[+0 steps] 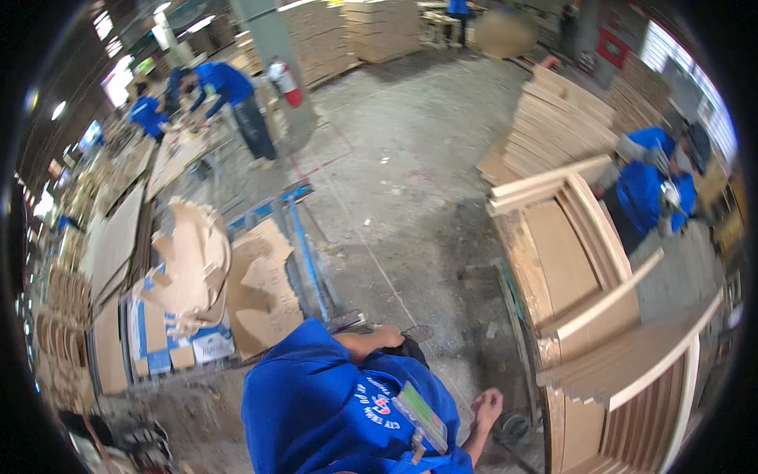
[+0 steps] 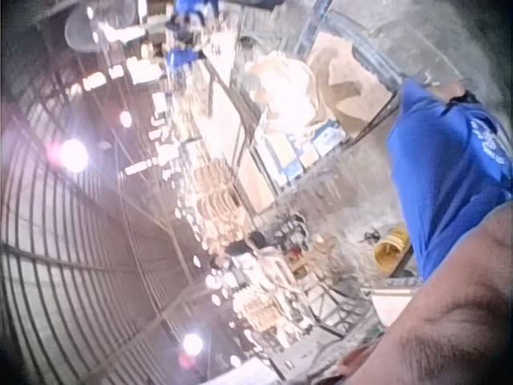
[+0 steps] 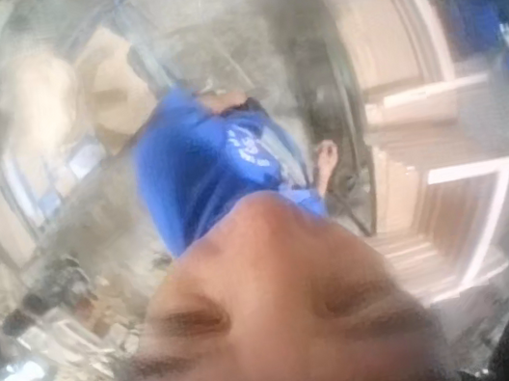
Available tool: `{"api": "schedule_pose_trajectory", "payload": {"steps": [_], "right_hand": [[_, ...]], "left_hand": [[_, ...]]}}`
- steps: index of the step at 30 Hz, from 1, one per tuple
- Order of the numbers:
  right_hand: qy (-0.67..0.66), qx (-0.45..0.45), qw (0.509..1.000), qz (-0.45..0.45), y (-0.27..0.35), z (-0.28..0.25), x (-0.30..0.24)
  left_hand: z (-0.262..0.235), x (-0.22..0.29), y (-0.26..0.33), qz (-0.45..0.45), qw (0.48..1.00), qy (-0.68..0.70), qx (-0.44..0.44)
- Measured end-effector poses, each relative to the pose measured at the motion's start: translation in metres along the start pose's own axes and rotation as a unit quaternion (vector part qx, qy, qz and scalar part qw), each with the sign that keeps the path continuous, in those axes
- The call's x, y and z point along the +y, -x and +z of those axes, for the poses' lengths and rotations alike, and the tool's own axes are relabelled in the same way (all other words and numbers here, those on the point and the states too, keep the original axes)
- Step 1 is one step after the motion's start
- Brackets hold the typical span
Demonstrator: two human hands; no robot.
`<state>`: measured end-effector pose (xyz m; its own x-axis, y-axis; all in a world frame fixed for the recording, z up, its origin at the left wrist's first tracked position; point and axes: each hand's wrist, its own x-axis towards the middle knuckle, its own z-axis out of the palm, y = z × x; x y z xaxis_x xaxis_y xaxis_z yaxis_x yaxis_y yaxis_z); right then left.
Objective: The person repeatedly picks up wooden chair frames, places them on a conveyor belt, and then removes them to hand them off to a coworker. The task involves continuous pick-and-place handling of the chair frames within a factory setting.
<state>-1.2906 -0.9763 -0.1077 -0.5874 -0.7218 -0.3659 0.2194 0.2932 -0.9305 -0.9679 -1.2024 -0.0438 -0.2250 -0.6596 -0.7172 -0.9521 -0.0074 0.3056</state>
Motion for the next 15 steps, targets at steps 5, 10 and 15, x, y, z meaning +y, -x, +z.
{"api": "schedule_pose_trajectory", "payload": {"steps": [5,10,15], "right_hand": [[0.151,0.241,0.952,-0.115,-0.086,0.038,-0.079],[0.284,0.416,0.841,-0.2,-0.134,0.053,-0.147],[0.255,0.332,0.901,-0.113,-0.16,0.061,-0.177]], "left_hand": [[-0.025,-0.019,-0.027,0.097,0.995,-0.027,-0.019],[-0.046,0.001,-0.062,0.108,0.993,-0.056,0.01],[-0.076,0.014,-0.098,0.056,0.994,0.074,-0.053]]}}
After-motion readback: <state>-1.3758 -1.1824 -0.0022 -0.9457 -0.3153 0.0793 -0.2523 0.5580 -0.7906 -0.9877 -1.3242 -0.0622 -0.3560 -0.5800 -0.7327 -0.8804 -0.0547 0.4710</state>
